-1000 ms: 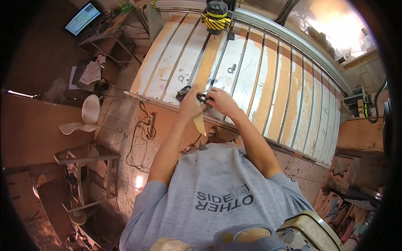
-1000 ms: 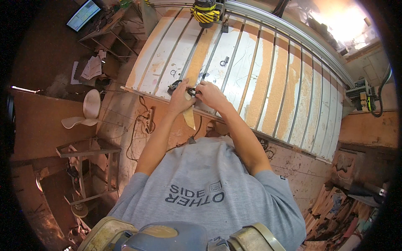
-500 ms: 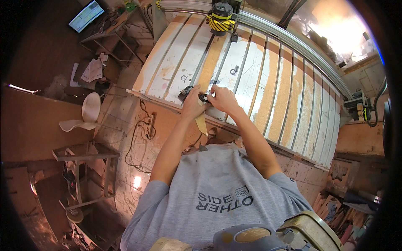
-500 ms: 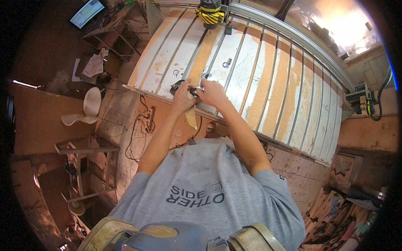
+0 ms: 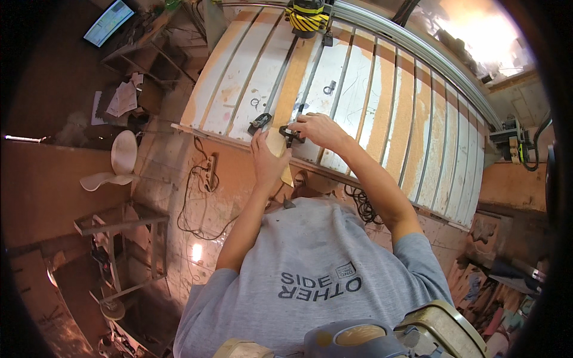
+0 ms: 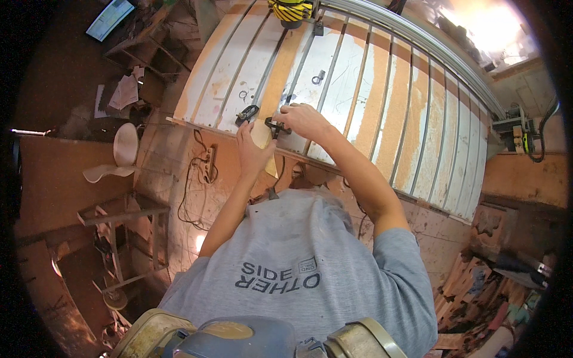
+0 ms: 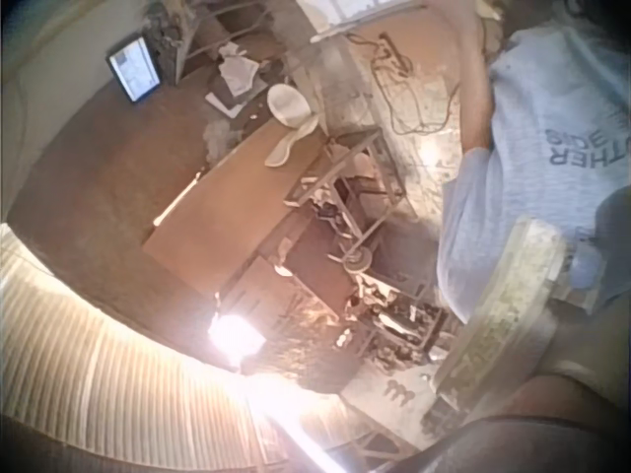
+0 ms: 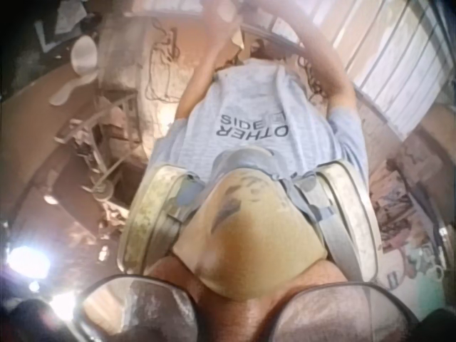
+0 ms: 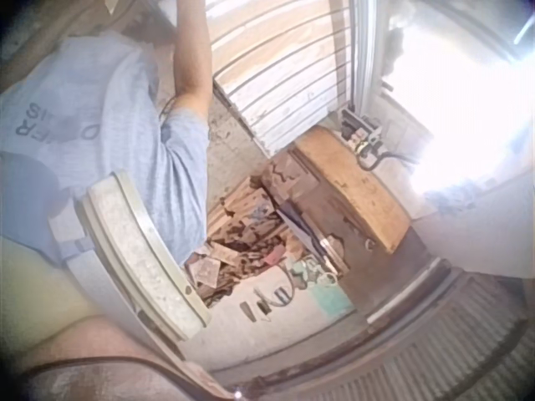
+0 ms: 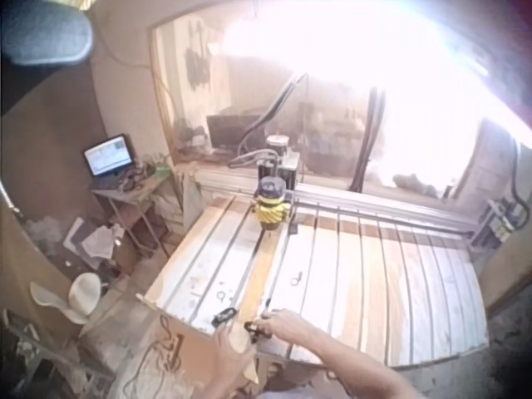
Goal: The person holds a wooden guitar neck and uses a small tool to work on it, then walks across a workshop to place the neck on a large CNC machine and secures it with clamps.
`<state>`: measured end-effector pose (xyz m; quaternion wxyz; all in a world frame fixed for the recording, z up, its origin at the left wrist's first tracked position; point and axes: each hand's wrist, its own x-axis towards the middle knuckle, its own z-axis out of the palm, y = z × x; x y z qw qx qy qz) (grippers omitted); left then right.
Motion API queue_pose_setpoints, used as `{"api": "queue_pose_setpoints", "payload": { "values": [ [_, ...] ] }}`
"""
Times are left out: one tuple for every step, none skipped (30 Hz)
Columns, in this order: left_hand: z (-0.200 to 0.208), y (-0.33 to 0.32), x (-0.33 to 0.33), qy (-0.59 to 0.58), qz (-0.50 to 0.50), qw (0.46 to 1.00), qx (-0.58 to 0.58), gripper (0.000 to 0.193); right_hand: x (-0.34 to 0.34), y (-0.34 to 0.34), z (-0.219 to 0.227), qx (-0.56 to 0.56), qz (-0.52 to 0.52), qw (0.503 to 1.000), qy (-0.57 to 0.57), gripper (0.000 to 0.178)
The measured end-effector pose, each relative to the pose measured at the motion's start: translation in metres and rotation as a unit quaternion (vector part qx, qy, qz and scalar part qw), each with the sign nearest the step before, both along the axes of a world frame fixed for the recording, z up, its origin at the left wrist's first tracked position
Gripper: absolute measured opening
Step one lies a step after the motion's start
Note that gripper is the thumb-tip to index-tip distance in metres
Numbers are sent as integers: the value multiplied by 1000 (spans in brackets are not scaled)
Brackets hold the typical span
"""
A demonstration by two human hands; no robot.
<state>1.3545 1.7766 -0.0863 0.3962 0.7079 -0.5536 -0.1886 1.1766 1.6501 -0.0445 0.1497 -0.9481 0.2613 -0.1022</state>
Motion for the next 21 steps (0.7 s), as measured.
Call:
{"api": "queue_pose_setpoints", "payload": {
  "values": [
    [-1, 0, 1, -3, 1, 1000, 0, 78, 1, 0, 0, 8, -2, 1000, 2, 26],
    [-1, 0, 2, -5, 2, 1000, 0, 77, 1, 2, 0, 15, -3, 1000, 4, 24],
    [-4, -1, 4, 1, -3, 1000, 3, 79, 2, -1, 2, 18, -5, 1000, 6, 22],
    [-6, 0, 6, 7, -9, 1000, 6, 80, 3, -1, 2, 16, -1, 1000, -1, 22],
    [-8, 0, 8, 13, -15, 1000, 9, 81, 4, 1, 1, 14, 3, 1000, -8, 22],
    [-7, 1, 9, 14, -15, 1000, 16, 81, 5, 4, 1, 15, 5, 1000, -16, 22],
    [-6, 1, 10, 16, -16, 999, 23, 81, 6, 5, 2, 21, -1, 1000, -11, 23],
    [-6, 1, 11, 18, -17, 999, 31, 82, 8, 6, 3, 27, -8, 1000, -6, 25],
    [-4, 2, 11, 17, -17, 999, 32, 81, 9, 6, 3, 34, -16, 999, -1, 26],
    [-2, 3, 11, 17, -18, 999, 33, 81, 9, 6, 2, 38, -11, 999, -9, 28],
    [-1, 4, 11, 17, -19, 999, 35, 81, 9, 6, 1, 47, -21, 999, -12, 27],
    [-1, 4, 10, 16, -11, 1000, 23, 79, 10, 7, 3, 55, -30, 998, -15, 26],
    [-1, 4, 7, 15, -4, 1000, 10, 78, 11, 9, 5, 63, -39, 997, -17, 25],
    [-2, 4, 5, 14, 3, 1000, -2, 77, 12, 11, 4, 60, -40, 997, -13, 26],
    [-2, 4, 0, 18, 14, 1000, -4, 77, 13, 10, 4, 55, -42, 998, -9, 27],
    [-3, 5, -4, 22, 25, 999, -6, 76, 14, 10, 4, 49, -44, 998, -5, 29],
    [-3, 4, -8, 26, 36, 999, -8, 76, 13, 10, 5, 50, -47, 998, -5, 28],
    [-3, 4, -8, 24, 38, 999, -4, 76, 14, 13, 6, 54, -50, 997, -6, 28],
    [-3, 4, -7, 23, 40, 999, 0, 76, 14, 14, 7, 57, -52, 997, -7, 28],
    [-3, 4, -7, 21, 43, 999, 4, 76, 15, 14, 5, 66, -65, 996, 10, 28],
    [2, 4, -7, 28, 41, 999, 18, 76, 15, 15, 4, 66, -71, 995, 2, 27]
  ]
}}
